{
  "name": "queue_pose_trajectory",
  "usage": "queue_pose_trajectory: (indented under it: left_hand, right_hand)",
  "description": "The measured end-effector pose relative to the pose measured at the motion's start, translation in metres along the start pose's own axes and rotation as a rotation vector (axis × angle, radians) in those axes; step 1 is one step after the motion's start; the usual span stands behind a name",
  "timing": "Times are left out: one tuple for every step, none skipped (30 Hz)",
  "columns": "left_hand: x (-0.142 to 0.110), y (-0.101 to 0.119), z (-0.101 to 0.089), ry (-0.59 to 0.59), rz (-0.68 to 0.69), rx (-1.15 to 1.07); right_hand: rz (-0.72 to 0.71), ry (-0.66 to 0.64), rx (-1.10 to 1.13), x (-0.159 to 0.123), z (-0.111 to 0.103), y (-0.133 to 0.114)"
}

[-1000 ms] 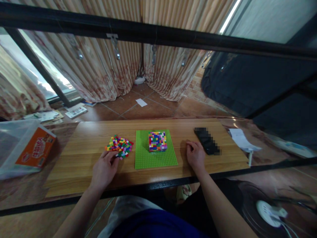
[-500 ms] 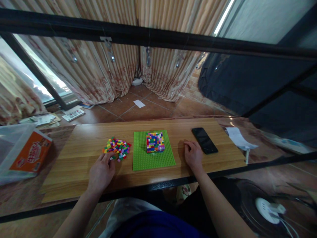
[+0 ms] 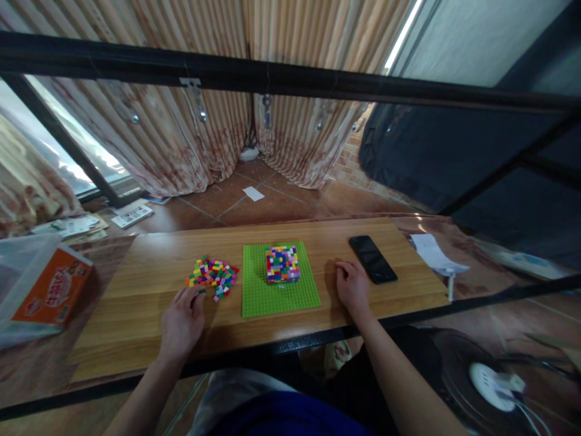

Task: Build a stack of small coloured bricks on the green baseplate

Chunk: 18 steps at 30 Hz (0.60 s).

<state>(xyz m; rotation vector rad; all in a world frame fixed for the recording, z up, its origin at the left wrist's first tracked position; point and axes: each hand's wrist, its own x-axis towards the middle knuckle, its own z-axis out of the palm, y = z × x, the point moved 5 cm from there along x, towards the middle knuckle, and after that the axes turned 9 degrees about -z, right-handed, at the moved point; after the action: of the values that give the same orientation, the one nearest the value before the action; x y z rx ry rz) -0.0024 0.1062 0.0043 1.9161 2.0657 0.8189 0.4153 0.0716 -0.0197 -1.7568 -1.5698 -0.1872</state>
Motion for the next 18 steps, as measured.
queue_pose_trajectory:
  left_hand:
    - [0.0002,-0.0008,-0.0004,0.009,-0.004,-0.009]
    - [0.0003,-0.0011,-0.0009,0.013,-0.010,-0.016]
    - [0.0004,-0.0011,-0.0014,0.014,-0.015,-0.020]
    - [0.0004,-0.0009,-0.0019,0.012,-0.020,-0.022]
    - [0.0005,-0.0006,-0.0024,0.010,-0.024,-0.022]
    - [0.0005,-0.0002,-0.0027,0.008,-0.027,-0.020]
    - [0.0006,0.0001,-0.0027,0.005,-0.027,-0.019]
    - [0.0008,0.0001,-0.0025,0.003,-0.029,-0.019]
    - [0.0010,-0.0002,-0.0020,0.003,-0.030,-0.021]
    - [0.0012,-0.0008,-0.0014,0.003,-0.031,-0.024]
    - [0.0014,-0.0014,-0.0006,0.005,-0.030,-0.028]
    - [0.0016,-0.0020,0.0003,0.008,-0.029,-0.030]
    - [0.0017,-0.0028,0.0012,0.010,-0.030,-0.031]
    - [0.0018,-0.0034,0.0020,0.013,-0.032,-0.034]
    - [0.0018,-0.0039,0.0028,0.012,-0.036,-0.040]
    - [0.0018,-0.0044,0.0033,0.011,-0.041,-0.048]
    - [0.0017,-0.0047,0.0036,0.009,-0.048,-0.057]
    - [0.0017,-0.0049,0.0037,0.008,-0.052,-0.067]
  right_hand:
    - [-0.002,-0.001,0.001,0.0000,0.0000,0.0000]
    - [-0.003,-0.001,0.001,0.0000,0.0001,0.0001]
    - [-0.003,0.000,0.000,0.0000,0.0001,0.0002]
    - [-0.005,0.000,-0.001,0.0000,0.0002,0.0003]
    - [-0.006,0.000,-0.004,0.0001,0.0003,0.0003]
    - [-0.007,-0.001,-0.007,0.0001,0.0004,0.0003]
    - [-0.007,-0.001,-0.010,0.0002,0.0004,0.0003]
    - [-0.007,-0.001,-0.013,0.0003,0.0003,0.0002]
    - [-0.006,-0.002,-0.016,0.0004,0.0004,0.0002]
    - [-0.006,-0.004,-0.017,0.0005,0.0005,0.0002]
    - [-0.005,-0.006,-0.017,0.0005,0.0005,0.0002]
    - [-0.005,-0.008,-0.017,0.0005,0.0007,0.0002]
    - [-0.005,-0.008,-0.016,0.0004,0.0008,0.0002]
    - [-0.005,-0.008,-0.017,0.0003,0.0010,0.0003]
    - [-0.005,-0.005,-0.019,0.0001,0.0011,0.0005]
    - [-0.006,-0.001,-0.020,-0.0001,0.0012,0.0005]
    - [-0.009,0.003,-0.021,-0.0003,0.0013,0.0006]
    - [-0.010,0.008,-0.022,-0.0005,0.0014,0.0006]
